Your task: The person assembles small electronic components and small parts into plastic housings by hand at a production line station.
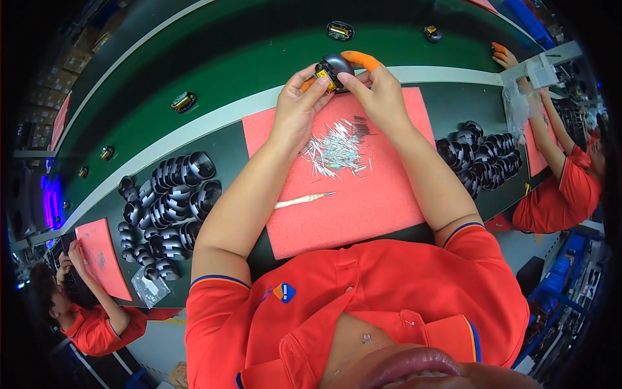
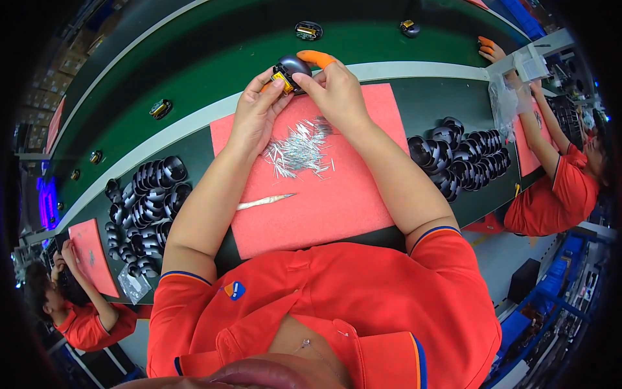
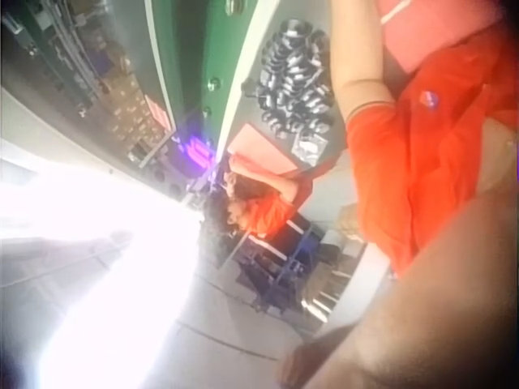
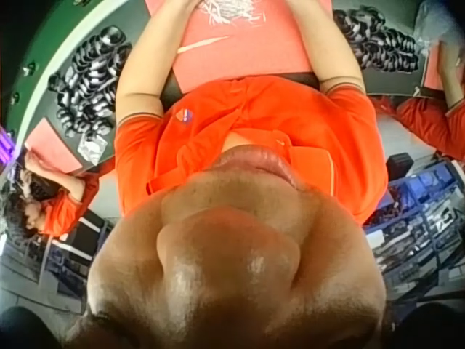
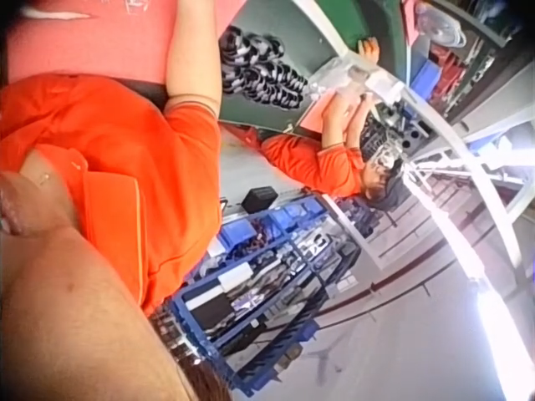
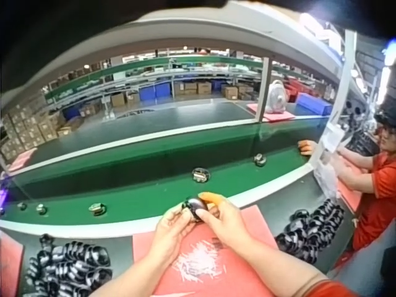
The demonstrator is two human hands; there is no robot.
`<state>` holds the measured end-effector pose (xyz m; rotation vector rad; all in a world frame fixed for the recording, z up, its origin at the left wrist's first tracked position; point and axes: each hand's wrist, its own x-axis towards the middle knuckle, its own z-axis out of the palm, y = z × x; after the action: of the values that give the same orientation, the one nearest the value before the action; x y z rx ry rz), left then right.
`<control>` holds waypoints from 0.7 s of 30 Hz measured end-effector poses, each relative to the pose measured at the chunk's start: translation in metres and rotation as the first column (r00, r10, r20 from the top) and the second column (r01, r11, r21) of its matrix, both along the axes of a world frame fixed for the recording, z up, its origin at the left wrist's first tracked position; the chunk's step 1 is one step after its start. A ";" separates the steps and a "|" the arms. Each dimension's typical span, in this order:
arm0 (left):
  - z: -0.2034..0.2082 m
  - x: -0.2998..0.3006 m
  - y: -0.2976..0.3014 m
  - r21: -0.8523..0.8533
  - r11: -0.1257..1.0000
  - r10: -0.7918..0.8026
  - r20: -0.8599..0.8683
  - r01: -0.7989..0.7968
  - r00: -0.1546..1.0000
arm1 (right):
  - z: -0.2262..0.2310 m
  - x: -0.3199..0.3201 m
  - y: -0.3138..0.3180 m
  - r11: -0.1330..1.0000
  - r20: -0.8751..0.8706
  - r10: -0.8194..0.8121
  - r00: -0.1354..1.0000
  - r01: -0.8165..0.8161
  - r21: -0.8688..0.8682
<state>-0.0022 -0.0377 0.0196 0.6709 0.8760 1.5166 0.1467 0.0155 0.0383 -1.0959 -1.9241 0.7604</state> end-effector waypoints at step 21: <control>-0.010 -0.019 0.014 0.015 1.000 -0.012 0.383 0.007 0.924 | 0.001 0.040 -0.003 0.945 0.519 0.319 0.793 -0.305 -0.114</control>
<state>-0.0214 -0.0241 0.0092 0.3661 0.5626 1.5769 0.1866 0.0129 0.0389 -1.0928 -2.6279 0.7006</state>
